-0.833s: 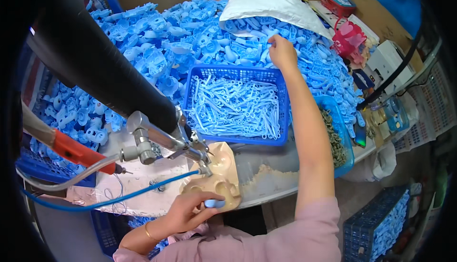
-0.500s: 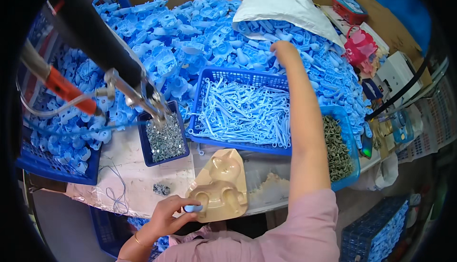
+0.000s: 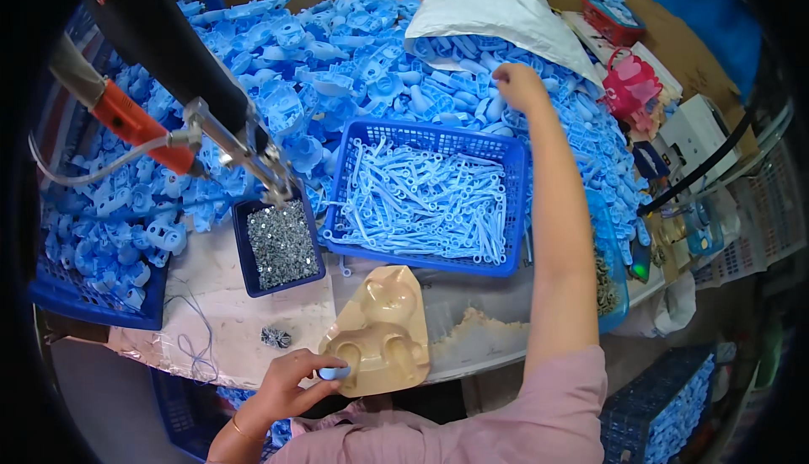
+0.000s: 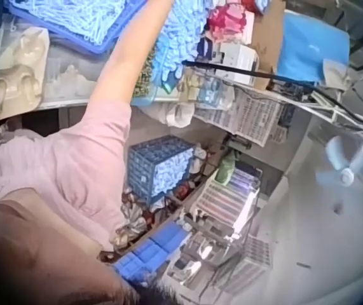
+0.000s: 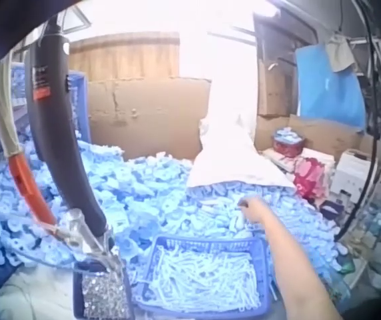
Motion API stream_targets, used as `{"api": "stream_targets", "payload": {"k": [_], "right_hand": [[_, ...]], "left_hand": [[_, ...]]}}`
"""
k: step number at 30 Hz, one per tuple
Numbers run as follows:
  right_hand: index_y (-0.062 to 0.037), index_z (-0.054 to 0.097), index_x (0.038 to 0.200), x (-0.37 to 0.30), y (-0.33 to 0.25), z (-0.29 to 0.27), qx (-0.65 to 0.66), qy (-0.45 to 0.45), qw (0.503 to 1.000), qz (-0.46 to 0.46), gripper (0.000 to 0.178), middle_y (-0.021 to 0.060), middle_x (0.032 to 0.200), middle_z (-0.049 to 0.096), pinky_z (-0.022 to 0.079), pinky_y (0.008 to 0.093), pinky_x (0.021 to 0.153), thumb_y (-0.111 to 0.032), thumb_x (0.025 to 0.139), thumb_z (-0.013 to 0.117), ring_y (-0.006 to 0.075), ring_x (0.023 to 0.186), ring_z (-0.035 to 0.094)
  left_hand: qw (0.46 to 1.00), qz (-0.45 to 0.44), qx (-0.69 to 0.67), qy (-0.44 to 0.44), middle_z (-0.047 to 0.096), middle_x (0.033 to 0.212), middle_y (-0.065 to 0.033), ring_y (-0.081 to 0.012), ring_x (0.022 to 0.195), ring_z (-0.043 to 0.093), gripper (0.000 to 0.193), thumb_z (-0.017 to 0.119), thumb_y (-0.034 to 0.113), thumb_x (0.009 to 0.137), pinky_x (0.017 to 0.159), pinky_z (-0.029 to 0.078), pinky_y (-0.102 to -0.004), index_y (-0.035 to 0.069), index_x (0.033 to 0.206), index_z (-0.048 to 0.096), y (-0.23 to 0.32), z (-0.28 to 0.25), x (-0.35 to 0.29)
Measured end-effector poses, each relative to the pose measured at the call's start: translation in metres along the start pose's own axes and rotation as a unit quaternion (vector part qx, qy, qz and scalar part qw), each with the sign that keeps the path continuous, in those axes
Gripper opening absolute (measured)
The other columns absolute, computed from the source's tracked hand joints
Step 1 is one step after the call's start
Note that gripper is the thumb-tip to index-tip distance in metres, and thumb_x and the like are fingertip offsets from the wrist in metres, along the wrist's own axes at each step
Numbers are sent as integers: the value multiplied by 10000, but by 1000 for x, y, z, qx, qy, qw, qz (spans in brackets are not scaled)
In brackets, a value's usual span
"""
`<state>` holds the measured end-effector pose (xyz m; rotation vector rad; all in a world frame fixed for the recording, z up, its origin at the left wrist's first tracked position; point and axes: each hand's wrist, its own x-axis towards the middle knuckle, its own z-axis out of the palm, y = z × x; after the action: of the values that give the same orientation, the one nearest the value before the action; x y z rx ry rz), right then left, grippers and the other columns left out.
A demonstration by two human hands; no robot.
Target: Assembling small blue plastic toy components using a pneumatic tool and storage bins at a factory workbench.
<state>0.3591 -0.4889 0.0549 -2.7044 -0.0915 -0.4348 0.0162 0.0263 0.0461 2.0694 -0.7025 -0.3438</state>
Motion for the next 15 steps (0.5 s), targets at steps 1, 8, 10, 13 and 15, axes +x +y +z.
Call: {"api": "stream_targets", "payload": {"k": [1,8,10,13,15], "right_hand": [[-63,725,1134,5,-11,10,4,1,1000,-3,307,152,1086,735,549,383,874,-188,859,674,297,972,703],[-87,660,1094,10,-9,54,-354,75,932,32,270,145,1105,700,521,485,845,-245,875,653,336,1010,659],[-74,660,1090,3,-35,39,-257,110,959,31,260,147,1075,703,525,474,828,-222,878,638,336,1000,661],[-19,687,1039,-30,-52,-4,-124,218,968,13,225,145,951,721,544,394,775,-184,898,629,270,914,694],[3,719,1000,-68,-72,-35,139,51,987,65,250,96,885,725,541,324,770,-226,913,671,169,839,692]], "left_hand": [[1000,-2,4,3,674,810,-87,-235,684,632,300,780,126,814,606,497,-326,102,1107,719,1,0,0],[998,38,47,-6,720,925,-71,-259,728,660,357,798,119,791,671,523,-353,107,1136,706,0,4,1],[996,58,67,9,726,976,-72,-266,784,674,362,797,117,790,690,530,-353,105,1140,705,-14,10,-11],[982,141,126,12,722,1126,-78,-277,955,695,392,801,106,765,774,556,-368,97,1143,696,-9,8,-6],[971,160,179,1,712,1156,-85,-298,1016,687,432,799,97,732,844,566,-391,90,1149,689,-13,13,-10]]}}
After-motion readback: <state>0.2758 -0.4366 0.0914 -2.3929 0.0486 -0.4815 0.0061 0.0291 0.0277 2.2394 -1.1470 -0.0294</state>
